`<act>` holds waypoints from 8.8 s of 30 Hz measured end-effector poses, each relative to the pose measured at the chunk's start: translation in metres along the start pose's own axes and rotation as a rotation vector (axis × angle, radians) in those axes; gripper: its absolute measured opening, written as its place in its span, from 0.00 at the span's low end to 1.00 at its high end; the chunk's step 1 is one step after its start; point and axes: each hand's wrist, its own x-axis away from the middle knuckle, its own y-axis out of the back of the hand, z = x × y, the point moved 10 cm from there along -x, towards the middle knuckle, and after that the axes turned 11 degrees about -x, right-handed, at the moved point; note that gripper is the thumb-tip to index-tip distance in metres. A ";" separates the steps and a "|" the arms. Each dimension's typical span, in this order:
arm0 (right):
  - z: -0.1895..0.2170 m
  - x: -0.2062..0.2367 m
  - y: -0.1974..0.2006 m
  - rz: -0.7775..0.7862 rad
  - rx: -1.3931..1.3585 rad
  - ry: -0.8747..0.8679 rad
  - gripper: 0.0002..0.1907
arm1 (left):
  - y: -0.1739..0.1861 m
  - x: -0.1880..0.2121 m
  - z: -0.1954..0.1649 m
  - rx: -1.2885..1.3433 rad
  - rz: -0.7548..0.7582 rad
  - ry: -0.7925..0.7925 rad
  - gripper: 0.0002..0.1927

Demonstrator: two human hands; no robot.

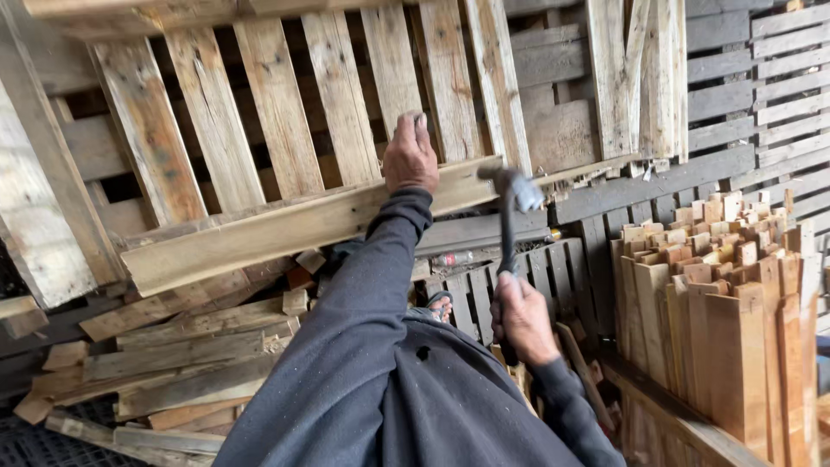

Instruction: The person repairs wooden pallets by nailing loose slats back onto the pallet frames. They take handfuls of nails from a wooden nail box, position nails on the slats, and drive them in with a hammer, repositioning boards between nails.

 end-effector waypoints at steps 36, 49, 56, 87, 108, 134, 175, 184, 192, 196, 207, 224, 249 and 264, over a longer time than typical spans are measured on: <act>0.082 0.022 0.023 0.333 -0.357 0.672 0.20 | 0.019 -0.020 -0.005 0.113 -0.172 0.050 0.10; -0.053 -0.059 0.045 0.004 0.298 0.270 0.23 | 0.052 -0.014 0.006 0.839 -0.211 0.185 0.11; -0.034 -0.053 -0.044 0.228 0.416 0.120 0.21 | 0.116 0.070 0.067 1.543 -0.111 0.435 0.10; 0.038 -0.112 -0.340 0.931 1.367 0.120 0.36 | 0.293 0.087 0.319 1.134 -1.178 0.777 0.08; 0.090 -0.052 -0.429 1.347 0.989 0.392 0.30 | 0.339 0.076 0.274 -0.155 -1.480 0.730 0.07; 0.090 -0.049 -0.484 1.389 1.045 0.432 0.28 | 0.315 0.095 0.285 -0.040 -1.410 0.687 0.08; 0.043 0.112 -0.526 2.041 1.764 1.679 0.21 | 0.269 0.103 0.278 0.800 -1.367 0.670 0.33; 0.077 0.123 -0.553 1.921 1.775 1.530 0.18 | 0.255 0.095 0.278 0.623 -1.061 1.014 0.23; 0.045 0.121 -0.546 2.093 1.799 1.502 0.13 | 0.222 0.081 0.285 1.744 -1.314 0.676 0.35; 0.076 0.066 -0.577 1.432 2.373 1.494 0.22 | 0.232 0.092 0.286 0.743 -0.832 1.198 0.30; 0.042 0.096 -0.553 2.073 1.880 1.498 0.13 | 0.236 0.081 0.294 1.284 -1.200 0.837 0.41; 0.066 0.057 -0.579 1.592 2.187 1.586 0.22 | 0.246 0.097 0.288 0.680 -0.921 1.215 0.32; 0.065 -0.123 -0.443 1.087 1.187 0.204 0.25 | 0.279 0.093 0.256 0.478 -1.165 1.271 0.37; 0.132 0.092 -0.552 1.609 0.955 0.697 0.19 | 0.286 0.095 0.254 0.363 -1.143 1.428 0.21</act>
